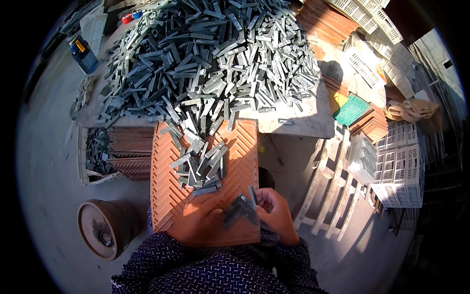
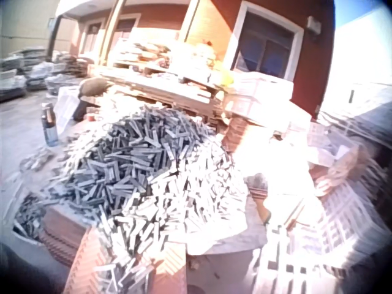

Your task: The person picks up small grey rectangular tiles from a large pile and places them one by one onto a larger terracotta tile held in their lap. They arrange the small tiles in a herringbone pattern, continuing to add pieces to the design throughout the clip.

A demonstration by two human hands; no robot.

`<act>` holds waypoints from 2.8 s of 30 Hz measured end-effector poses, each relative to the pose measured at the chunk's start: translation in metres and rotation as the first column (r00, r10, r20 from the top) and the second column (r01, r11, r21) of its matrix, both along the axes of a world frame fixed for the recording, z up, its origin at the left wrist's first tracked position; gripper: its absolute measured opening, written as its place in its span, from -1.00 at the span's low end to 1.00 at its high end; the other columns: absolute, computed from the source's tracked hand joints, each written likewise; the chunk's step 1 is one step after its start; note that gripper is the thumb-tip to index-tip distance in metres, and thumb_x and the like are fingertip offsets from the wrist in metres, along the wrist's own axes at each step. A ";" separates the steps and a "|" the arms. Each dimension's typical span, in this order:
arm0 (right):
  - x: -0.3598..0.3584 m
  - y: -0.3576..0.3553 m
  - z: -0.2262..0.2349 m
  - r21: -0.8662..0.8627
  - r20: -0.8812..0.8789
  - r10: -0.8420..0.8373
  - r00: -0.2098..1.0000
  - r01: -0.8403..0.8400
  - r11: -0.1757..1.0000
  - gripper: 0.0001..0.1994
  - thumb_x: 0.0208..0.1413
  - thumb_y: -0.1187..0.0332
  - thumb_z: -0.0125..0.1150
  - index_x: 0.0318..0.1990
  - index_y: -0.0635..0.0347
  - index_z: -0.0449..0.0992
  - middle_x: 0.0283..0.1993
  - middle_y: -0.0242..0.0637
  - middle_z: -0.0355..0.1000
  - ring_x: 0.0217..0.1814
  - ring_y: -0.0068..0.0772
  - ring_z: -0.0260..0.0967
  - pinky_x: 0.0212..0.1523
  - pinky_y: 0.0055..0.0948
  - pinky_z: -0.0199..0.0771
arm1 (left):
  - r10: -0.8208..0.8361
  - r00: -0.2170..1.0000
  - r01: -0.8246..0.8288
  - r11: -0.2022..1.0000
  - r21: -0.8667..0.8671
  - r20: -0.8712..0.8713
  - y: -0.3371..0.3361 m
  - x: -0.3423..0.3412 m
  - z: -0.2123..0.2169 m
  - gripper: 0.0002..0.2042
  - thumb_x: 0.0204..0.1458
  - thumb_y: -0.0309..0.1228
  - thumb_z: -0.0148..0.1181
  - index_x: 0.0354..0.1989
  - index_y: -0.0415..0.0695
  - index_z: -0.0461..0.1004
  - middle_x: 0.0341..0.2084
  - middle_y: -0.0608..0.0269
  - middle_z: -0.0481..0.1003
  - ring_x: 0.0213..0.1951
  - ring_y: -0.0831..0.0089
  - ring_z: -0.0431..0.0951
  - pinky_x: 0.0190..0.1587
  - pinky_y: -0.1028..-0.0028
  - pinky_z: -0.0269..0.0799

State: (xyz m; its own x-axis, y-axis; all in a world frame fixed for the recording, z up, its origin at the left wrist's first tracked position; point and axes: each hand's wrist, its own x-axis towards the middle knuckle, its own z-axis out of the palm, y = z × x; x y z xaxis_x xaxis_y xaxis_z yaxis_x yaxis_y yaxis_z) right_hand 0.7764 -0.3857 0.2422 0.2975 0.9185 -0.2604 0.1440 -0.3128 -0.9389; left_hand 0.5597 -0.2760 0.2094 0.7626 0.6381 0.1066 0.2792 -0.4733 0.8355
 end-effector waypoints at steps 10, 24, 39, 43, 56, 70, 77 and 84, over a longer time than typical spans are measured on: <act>-0.062 -0.005 -0.013 0.019 0.272 0.101 0.957 -0.111 0.994 -0.71 -0.11 0.60 0.19 -0.14 0.29 0.45 -0.29 -0.33 0.40 -0.28 -0.55 0.37 -0.24 -0.54 0.43 | 0.346 0.936 -0.350 0.934 -0.068 -0.058 0.010 -0.096 0.005 -0.83 -0.06 -0.60 0.21 -0.25 -0.22 0.52 -0.47 0.08 0.51 -0.40 0.17 0.53 -0.33 0.40 0.42; -0.152 -0.014 -0.055 0.069 0.616 0.203 0.761 -0.308 0.949 -0.67 -0.20 0.56 0.21 -0.16 0.25 0.43 -0.26 -0.11 0.38 -0.24 -0.05 0.37 -0.26 -0.27 0.42 | 0.325 0.945 -0.326 0.931 -0.165 -0.034 -0.018 -0.142 -0.013 -0.83 -0.04 -0.59 0.20 -0.23 -0.20 0.53 -0.32 0.12 0.57 -0.27 0.22 0.59 -0.20 0.41 0.47; -0.162 -0.008 -0.054 0.050 0.609 0.222 0.761 -0.316 0.947 -0.74 -0.12 0.51 0.22 -0.20 0.22 0.42 -0.33 -0.11 0.36 -0.29 -0.02 0.37 -0.32 -0.20 0.41 | 0.325 0.946 -0.320 0.935 -0.149 0.005 -0.019 -0.149 -0.016 -0.82 -0.06 -0.58 0.21 -0.24 -0.19 0.53 -0.35 0.08 0.55 -0.30 0.17 0.57 -0.22 0.39 0.47; -0.155 -0.005 -0.056 0.038 0.634 0.238 0.736 -0.338 0.941 -0.75 -0.11 0.49 0.26 -0.21 0.24 0.45 -0.33 -0.11 0.39 -0.29 -0.05 0.41 -0.33 -0.24 0.43 | 0.311 0.950 -0.309 0.947 -0.089 0.012 -0.012 -0.141 -0.012 -0.82 -0.07 -0.58 0.21 -0.24 -0.19 0.53 -0.35 0.07 0.54 -0.32 0.14 0.56 -0.24 0.37 0.47; -0.095 0.049 -0.039 0.036 0.454 0.330 0.827 -0.387 0.921 -0.85 0.03 0.48 0.19 -0.22 0.25 0.50 -0.38 -0.14 0.47 -0.36 -0.24 0.48 -0.41 -0.37 0.42 | 0.331 0.943 -0.330 0.943 -0.031 0.033 0.016 -0.126 -0.005 -0.84 -0.08 -0.62 0.21 -0.29 -0.19 0.52 -0.40 0.11 0.54 -0.34 0.15 0.55 -0.29 0.37 0.45; -0.106 0.097 -0.043 0.155 0.703 0.199 0.683 -0.420 0.894 -0.74 -0.10 0.48 0.29 -0.21 0.21 0.45 -0.25 -0.14 0.41 -0.25 -0.05 0.41 -0.29 -0.25 0.42 | 0.393 0.900 -0.336 0.901 0.276 -0.187 0.036 -0.064 -0.010 -0.67 -0.03 -0.42 0.22 -0.07 -0.18 0.37 -0.32 0.03 0.43 -0.22 0.08 0.50 -0.25 0.27 0.48; -0.094 0.073 -0.051 0.003 0.704 0.324 0.632 -0.458 0.889 -0.79 -0.01 0.43 0.22 -0.19 0.23 0.44 -0.31 -0.13 0.41 -0.31 -0.04 0.41 -0.33 -0.24 0.42 | 0.322 0.947 -0.321 0.938 0.133 0.015 0.045 -0.102 -0.018 -0.72 -0.06 -0.58 0.20 -0.12 -0.21 0.41 -0.30 0.00 0.49 -0.25 0.02 0.51 -0.25 0.25 0.45; -0.118 0.063 -0.051 0.074 0.704 0.197 0.683 -0.347 0.935 -0.77 -0.01 0.31 0.24 -0.23 0.19 0.44 -0.40 -0.18 0.39 -0.36 -0.10 0.41 -0.43 -0.22 0.40 | 0.484 0.875 -0.484 0.875 0.000 -0.017 0.007 -0.140 -0.014 -0.67 -0.21 -0.61 0.32 -0.18 -0.17 0.50 -0.35 0.09 0.51 -0.33 0.19 0.54 -0.31 0.37 0.46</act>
State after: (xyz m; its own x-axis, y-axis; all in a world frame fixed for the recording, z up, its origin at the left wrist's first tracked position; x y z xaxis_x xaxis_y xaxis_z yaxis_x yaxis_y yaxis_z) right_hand 0.6588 -0.3225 0.1910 0.0522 0.9943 0.0931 0.8108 0.0123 -0.5852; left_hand 0.4202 -0.2687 0.1958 0.3600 0.9283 0.0931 0.4859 -0.2718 0.8307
